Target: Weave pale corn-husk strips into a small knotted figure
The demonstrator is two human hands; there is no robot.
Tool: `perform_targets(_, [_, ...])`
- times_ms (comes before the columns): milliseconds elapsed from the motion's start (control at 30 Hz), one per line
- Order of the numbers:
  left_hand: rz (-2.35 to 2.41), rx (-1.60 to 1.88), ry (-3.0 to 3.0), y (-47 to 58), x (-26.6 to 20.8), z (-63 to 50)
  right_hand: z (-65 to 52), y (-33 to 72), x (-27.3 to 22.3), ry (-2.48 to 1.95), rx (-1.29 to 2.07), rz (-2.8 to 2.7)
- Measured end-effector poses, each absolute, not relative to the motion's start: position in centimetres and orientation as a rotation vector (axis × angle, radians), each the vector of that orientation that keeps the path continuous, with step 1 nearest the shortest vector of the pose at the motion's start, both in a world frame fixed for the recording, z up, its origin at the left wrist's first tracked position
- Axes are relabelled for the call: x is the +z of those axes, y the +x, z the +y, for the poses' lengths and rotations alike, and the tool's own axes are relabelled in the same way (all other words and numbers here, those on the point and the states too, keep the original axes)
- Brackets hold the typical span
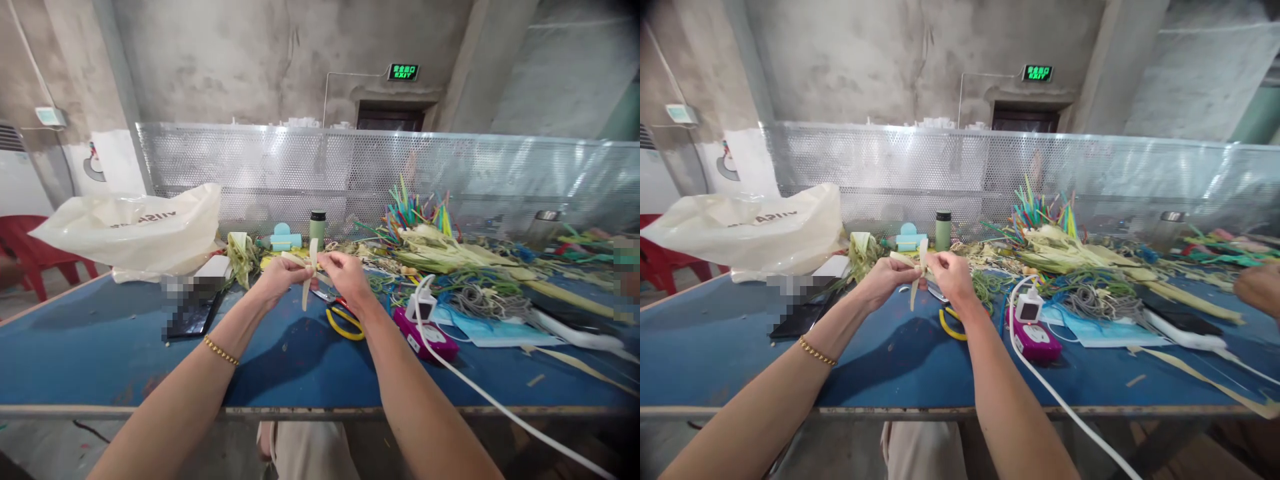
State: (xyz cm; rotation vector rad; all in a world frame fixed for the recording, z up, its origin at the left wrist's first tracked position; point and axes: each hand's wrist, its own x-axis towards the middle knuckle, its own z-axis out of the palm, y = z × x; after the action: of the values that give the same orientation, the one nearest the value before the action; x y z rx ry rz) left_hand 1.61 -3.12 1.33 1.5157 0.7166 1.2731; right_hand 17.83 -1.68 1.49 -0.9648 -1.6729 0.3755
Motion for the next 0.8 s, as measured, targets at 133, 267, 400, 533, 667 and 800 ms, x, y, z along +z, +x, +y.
perform_targets(133, [0.672,1.143,1.644,1.9,1.3,-3.9,-1.8,17.6,1.3,-0.902,0.629,-1.696])
perform_targets(267, [0.628,1.093,1.66,1.8,1.2,-3.8,-2.1,17.5,1.5,-0.899,0.603,-1.613])
perform_targets(400, [0.62,1.069,1.668,1.6,1.1,-3.7,-2.1,17.5,1.6,-0.889,0.626,-1.567])
perform_targets(533, [0.644,1.118,1.657,1.4,0.9,-3.2,-2.1,17.7,1.6,-0.892,0.653,-1.597])
perform_targets(667, [0.699,1.213,1.464,1.2,0.7,-2.3,-2.0,17.6,1.2,-0.897,0.742,-1.722])
perform_targets(800, [0.658,1.229,1.436,1.2,0.8,-2.1,-1.8,17.4,0.8,-0.858,0.793,-1.775])
